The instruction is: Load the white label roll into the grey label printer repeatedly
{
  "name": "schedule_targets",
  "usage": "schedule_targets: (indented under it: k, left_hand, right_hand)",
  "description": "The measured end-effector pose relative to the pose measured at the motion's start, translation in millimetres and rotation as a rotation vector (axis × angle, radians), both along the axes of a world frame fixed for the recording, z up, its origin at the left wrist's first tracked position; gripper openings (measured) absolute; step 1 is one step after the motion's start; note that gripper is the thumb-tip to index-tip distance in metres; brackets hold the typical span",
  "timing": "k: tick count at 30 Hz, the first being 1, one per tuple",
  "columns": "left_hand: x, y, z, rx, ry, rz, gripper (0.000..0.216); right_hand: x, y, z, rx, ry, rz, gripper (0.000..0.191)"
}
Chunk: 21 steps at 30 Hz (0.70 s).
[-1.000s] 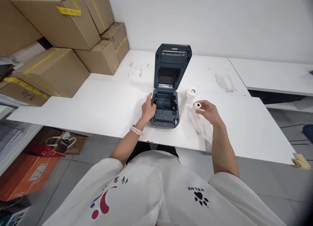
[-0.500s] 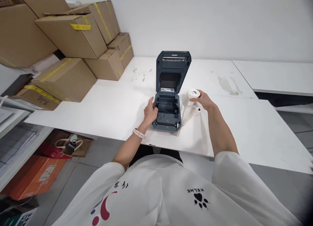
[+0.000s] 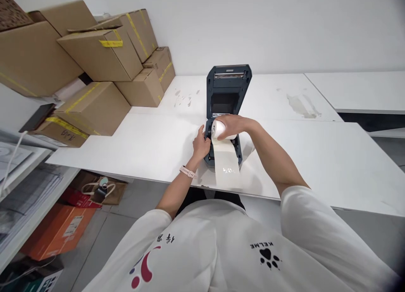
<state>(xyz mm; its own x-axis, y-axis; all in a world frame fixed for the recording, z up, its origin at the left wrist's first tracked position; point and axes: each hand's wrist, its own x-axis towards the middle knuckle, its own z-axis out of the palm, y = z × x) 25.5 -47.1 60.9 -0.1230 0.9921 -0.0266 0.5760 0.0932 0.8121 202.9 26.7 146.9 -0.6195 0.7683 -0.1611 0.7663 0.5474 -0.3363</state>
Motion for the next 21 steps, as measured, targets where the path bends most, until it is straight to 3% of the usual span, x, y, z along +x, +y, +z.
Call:
schedule_targets:
  k: [3,7,12,16,21]
  left_hand:
    - [-0.1,-0.1,0.5,-0.002,-0.011,-0.006,0.075]
    - [-0.6,0.1,-0.4,0.002,-0.011,-0.006,0.073]
    - [-1.5,-2.6,-4.0,0.032,-0.115,-0.005,0.07]
    - [-1.6,-2.3,-11.8,0.051,-0.288,-0.011,0.067]
    - [-0.3,4.1,-20.8,0.066,-0.452,-0.036,0.066]
  right_hand:
    - [-19.9,4.2,-13.8,0.03,-0.178,-0.003,0.064]
    - [-21.2,-2.8,-29.9,0.05,-0.218,-0.004,0.066]
    - [-2.7,-64.0,-35.8,0.243,0.038,-0.009,0.054]
    - [4.9,-125.1,-55.6,0.264,0.17,0.003,0.051]
    - [0.5,-149.6,-81.4,0.322,0.223,-0.086,0.05]
